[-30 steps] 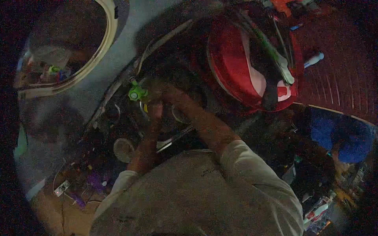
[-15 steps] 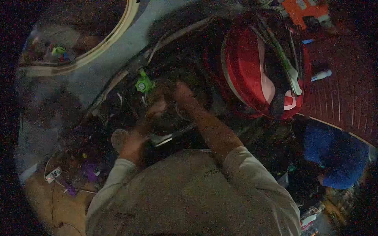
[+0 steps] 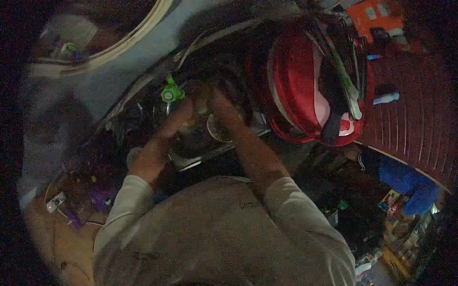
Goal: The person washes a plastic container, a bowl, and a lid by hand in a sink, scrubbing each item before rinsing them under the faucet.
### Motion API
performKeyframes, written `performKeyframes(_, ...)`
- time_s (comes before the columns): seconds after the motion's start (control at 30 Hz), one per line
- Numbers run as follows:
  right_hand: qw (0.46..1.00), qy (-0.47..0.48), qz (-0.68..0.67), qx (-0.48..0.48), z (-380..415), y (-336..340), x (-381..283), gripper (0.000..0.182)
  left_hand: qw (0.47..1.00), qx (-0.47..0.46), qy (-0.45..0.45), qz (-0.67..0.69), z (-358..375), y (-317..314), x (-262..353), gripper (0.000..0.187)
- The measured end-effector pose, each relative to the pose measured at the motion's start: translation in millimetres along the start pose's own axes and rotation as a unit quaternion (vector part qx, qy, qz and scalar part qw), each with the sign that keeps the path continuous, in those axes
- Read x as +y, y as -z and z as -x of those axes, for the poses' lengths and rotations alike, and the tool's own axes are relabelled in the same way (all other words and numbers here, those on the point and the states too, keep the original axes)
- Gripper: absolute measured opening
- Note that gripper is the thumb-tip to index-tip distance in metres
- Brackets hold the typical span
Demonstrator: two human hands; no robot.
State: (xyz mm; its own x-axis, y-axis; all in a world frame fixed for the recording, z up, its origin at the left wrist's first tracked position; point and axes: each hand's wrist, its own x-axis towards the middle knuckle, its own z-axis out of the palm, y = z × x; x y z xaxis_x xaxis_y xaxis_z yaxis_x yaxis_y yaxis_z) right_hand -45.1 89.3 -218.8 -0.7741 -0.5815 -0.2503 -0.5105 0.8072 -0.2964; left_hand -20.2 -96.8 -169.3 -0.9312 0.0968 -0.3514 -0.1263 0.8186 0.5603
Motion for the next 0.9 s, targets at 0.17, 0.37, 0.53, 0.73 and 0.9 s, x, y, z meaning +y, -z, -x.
performKeyframes(0.17, 0.94, -0.132, -0.309, 0.065, 11.6, 72.8, -22.6, 0.029, 0.998, -0.015, -0.064, 0.006, -8.7, -15.1, 3.2, 0.032)
performKeyframes(0.37, 0.944, -0.086, -0.309, 0.085, 13.0, 81.4, -19.5, 0.031, 0.993, -0.069, -0.095, 0.019, -1.9, -3.7, -5.6, 0.029)
performKeyframes(0.53, 0.93, -0.159, -0.331, -0.005, 7.1, 92.1, -31.2, 0.031, 0.996, -0.014, -0.055, 0.073, -27.7, -24.1, -0.6, 0.028)
performKeyframes(0.73, 0.903, -0.071, -0.424, -0.008, -22.8, 33.9, -8.0, 0.025, 0.994, 0.011, -0.088, 0.069, 2.4, -39.6, 6.6, 0.026)
performKeyframes(0.9, 0.907, -0.155, -0.39, 0.028, -4.8, 96.9, -7.6, 0.025, 0.984, 0.008, -0.169, 0.057, 47.8, -18.9, 19.6, 0.026)
